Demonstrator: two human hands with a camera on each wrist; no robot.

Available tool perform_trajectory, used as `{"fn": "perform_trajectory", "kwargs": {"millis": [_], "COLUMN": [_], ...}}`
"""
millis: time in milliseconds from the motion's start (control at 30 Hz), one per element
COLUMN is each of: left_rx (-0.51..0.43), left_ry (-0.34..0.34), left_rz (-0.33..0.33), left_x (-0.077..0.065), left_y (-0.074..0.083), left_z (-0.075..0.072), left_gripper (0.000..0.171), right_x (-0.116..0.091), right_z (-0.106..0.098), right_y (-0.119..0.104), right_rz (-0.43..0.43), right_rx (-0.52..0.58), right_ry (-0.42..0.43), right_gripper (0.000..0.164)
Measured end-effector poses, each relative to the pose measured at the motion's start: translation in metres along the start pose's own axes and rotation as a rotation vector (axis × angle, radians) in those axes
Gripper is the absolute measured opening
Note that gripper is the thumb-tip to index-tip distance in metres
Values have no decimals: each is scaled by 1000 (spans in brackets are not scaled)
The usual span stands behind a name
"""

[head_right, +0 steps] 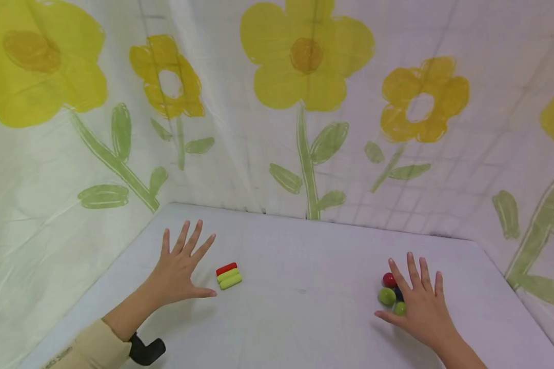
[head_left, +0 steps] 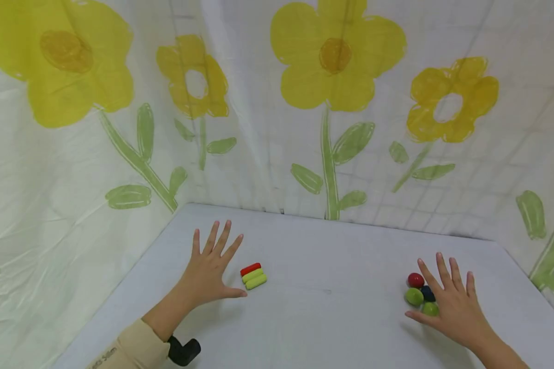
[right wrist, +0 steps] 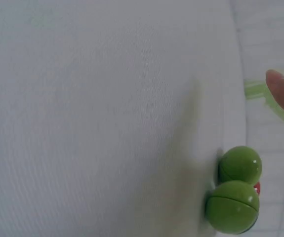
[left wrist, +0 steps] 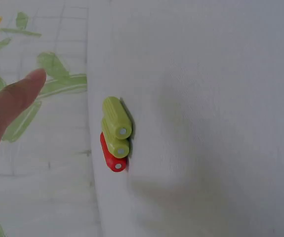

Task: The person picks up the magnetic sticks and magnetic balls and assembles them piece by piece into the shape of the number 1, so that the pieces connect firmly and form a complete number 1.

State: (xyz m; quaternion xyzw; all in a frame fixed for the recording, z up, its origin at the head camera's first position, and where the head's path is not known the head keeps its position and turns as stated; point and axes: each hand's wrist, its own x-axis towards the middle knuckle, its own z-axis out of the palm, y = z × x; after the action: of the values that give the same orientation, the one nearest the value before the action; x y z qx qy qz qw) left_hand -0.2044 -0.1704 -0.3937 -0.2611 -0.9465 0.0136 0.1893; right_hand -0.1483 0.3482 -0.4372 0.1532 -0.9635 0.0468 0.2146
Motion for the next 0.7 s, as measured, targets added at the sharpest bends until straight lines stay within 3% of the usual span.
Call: {"fn": "perform_trajectory", "kwargs": {"millis": [233,467,700], "left_rx": [-91,-188,-269], "left_ry": [20,-18,-50], "left_rz": [-71,-131,-275], "left_x": [-3,-5,-12], "left_y": [11,19,25], "left_z": [7,10,17], "left_gripper": [116,100,74], "right_x": [-8,-18,-21], "right_z": [5,9,10], "right_y": [-8,-11,-12], "right_rz": [43,134,222], "right_rx": [113,202,334], "right_ry": [14,-39,-17], "right_gripper": [119,117,81]}}
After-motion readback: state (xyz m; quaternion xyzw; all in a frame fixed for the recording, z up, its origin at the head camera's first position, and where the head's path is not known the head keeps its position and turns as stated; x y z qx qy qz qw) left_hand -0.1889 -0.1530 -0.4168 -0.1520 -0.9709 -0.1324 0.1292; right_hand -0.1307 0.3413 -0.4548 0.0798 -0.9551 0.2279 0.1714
